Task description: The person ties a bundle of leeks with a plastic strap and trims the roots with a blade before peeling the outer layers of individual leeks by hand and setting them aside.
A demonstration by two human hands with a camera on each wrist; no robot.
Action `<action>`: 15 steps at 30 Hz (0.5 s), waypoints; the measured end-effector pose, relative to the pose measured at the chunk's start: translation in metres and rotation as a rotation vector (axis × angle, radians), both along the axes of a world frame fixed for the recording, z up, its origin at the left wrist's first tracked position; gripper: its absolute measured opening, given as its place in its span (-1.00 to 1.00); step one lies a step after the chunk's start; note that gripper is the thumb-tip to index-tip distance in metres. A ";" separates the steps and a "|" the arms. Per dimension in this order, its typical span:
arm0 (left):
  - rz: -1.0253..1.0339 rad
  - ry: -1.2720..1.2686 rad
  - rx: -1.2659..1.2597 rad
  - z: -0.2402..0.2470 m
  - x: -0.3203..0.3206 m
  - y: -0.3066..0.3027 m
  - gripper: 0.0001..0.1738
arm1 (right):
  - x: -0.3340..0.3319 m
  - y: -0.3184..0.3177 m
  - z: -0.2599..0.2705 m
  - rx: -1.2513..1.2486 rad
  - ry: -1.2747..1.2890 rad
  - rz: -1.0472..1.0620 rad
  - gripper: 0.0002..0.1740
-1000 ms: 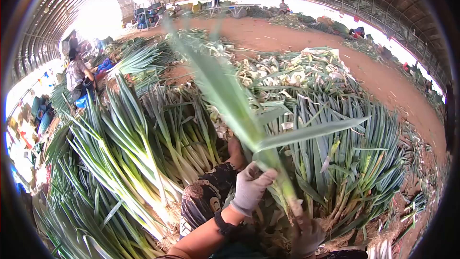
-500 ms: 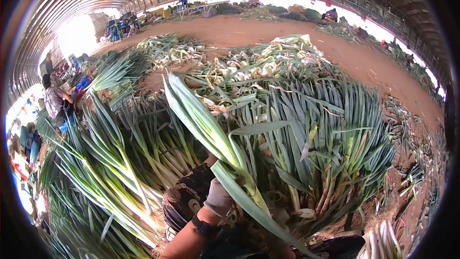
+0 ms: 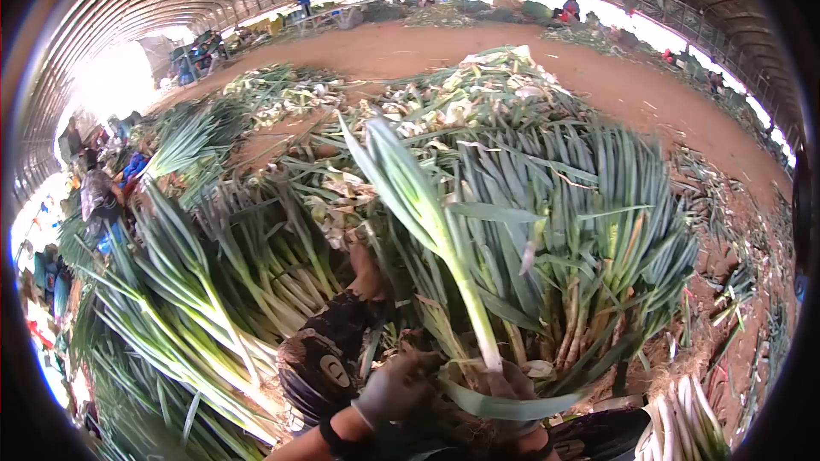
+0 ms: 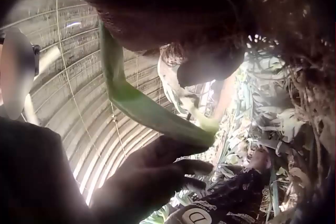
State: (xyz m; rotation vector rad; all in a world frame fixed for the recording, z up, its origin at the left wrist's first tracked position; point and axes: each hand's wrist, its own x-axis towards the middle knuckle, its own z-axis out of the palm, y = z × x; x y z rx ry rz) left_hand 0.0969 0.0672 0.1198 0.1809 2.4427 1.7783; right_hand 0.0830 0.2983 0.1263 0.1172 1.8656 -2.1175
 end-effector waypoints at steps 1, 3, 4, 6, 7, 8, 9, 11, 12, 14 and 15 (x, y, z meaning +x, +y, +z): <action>0.154 -0.149 0.256 0.014 -0.015 -0.014 -0.66 | 0.002 0.005 -0.021 0.024 0.151 -0.033 -0.68; 0.389 -0.040 0.376 0.052 -0.040 -0.016 -0.76 | 0.006 0.006 -0.065 0.021 0.246 0.001 -0.67; 0.399 0.027 0.411 0.057 -0.052 -0.012 -0.73 | 0.005 0.002 -0.073 0.011 0.189 0.050 -0.66; 0.381 -0.071 0.557 0.063 -0.068 -0.003 -0.69 | 0.002 -0.009 -0.073 0.029 0.134 0.080 -0.67; 0.345 -0.243 0.678 0.067 -0.073 0.004 -0.68 | 0.002 -0.014 -0.072 0.042 0.122 0.085 -0.67; 0.425 -0.146 0.676 0.059 -0.076 0.010 -0.69 | 0.002 -0.018 -0.070 0.052 0.116 0.084 -0.67; 0.497 -0.056 0.674 0.047 -0.074 0.018 -0.70 | 0.004 -0.019 -0.068 0.055 0.116 0.080 -0.67; 0.521 0.042 0.725 0.040 -0.073 0.020 -0.71 | 0.001 -0.021 -0.065 0.066 0.121 0.064 -0.67; 0.489 -0.049 0.813 0.037 -0.071 0.016 -0.73 | 0.000 -0.020 -0.063 0.069 0.119 0.057 -0.67; 0.480 -0.109 0.884 0.047 -0.069 0.011 -0.75 | -0.004 -0.023 -0.063 0.079 0.116 0.066 -0.68; 0.500 -0.079 0.862 0.051 -0.068 0.009 -0.77 | -0.004 -0.025 -0.063 0.083 0.111 0.082 -0.68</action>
